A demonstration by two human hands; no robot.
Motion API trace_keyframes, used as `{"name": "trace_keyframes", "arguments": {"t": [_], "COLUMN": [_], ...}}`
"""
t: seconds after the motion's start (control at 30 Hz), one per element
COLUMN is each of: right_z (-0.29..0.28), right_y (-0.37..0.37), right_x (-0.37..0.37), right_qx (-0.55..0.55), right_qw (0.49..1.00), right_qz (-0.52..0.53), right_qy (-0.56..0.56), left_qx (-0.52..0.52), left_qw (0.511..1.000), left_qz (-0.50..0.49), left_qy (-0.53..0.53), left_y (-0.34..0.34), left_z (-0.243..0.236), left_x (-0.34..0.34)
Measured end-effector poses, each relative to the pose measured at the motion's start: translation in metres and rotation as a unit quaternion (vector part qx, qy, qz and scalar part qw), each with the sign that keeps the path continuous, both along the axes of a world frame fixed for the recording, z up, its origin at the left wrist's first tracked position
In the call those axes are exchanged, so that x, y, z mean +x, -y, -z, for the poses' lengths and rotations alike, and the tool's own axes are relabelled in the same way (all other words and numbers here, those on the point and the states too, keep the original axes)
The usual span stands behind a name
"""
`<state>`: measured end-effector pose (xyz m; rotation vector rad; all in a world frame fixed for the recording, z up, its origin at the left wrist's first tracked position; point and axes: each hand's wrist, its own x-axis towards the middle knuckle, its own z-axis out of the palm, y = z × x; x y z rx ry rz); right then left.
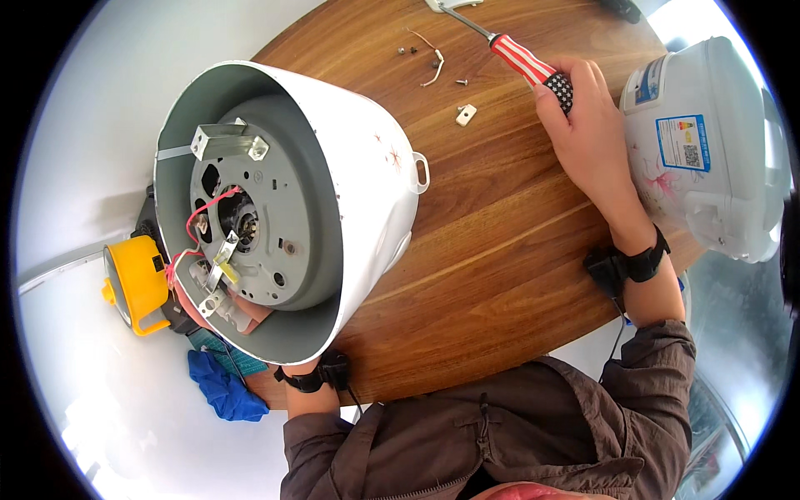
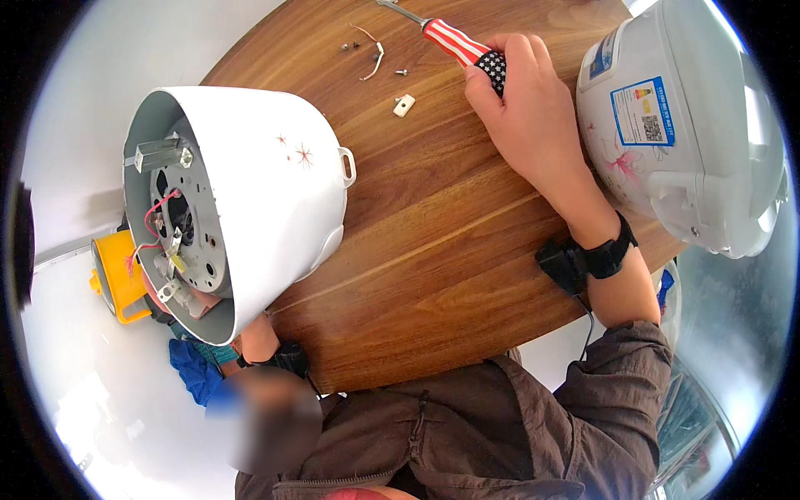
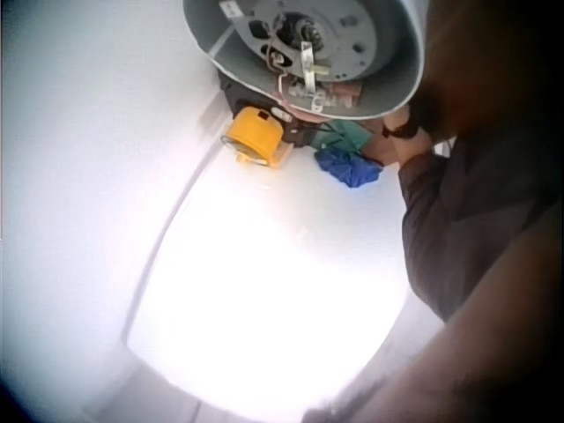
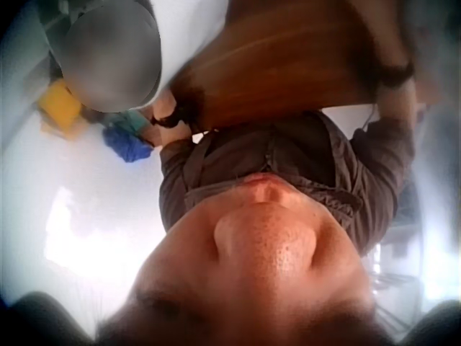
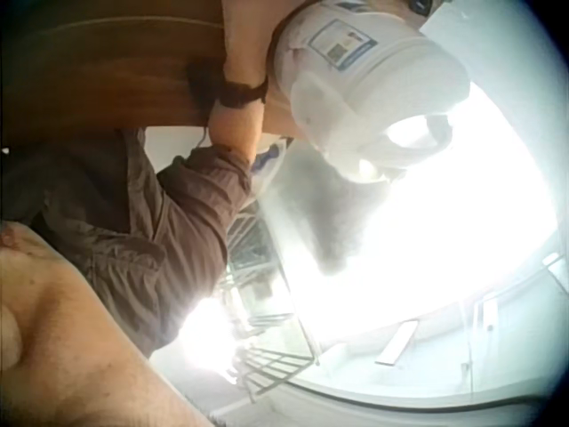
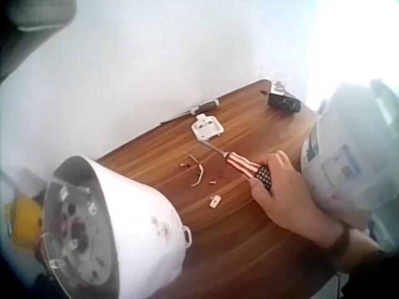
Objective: The person disassembles a white rice cooker, removes the lid and internal components, and uses a screwdriver to adjust wiring and secure parts inside the base. They handle screws, wires, and plastic components while working at a wooden table.
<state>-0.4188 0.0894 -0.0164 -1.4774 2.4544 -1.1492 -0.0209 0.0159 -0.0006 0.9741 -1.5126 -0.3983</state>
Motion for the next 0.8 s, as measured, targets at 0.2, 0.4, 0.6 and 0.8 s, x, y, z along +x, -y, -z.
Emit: {"name": "trace_keyframes", "arguments": {"t": [0.2, 0.4, 0.6, 0.8], "right_z": [0.006, 0.012, 0.012, 0.012], "right_y": [0.001, 0.002, 0.003, 0.002], "right_x": [-0.004, -0.005, -0.003, -0.003], "right_qx": [0.042, 0.086, 0.083, 0.092], "right_qw": [0.998, 0.994, 0.993, 0.989], "right_qz": [0.022, 0.033, 0.021, 0.006], "right_qy": [-0.049, -0.063, -0.085, -0.114], "left_qx": [-0.004, -0.003, -0.005, -0.009], "left_qw": [1.000, 1.000, 1.000, 1.000], "left_qz": [-0.004, -0.005, -0.010, -0.011], "left_qy": [0.002, 0.000, 0.001, 0.002], "left_y": [-0.001, -0.001, 0.001, 0.003], "left_z": [-0.001, -0.002, -0.001, -0.001], "left_x": [0.002, 0.003, 0.002, 0.001]}}
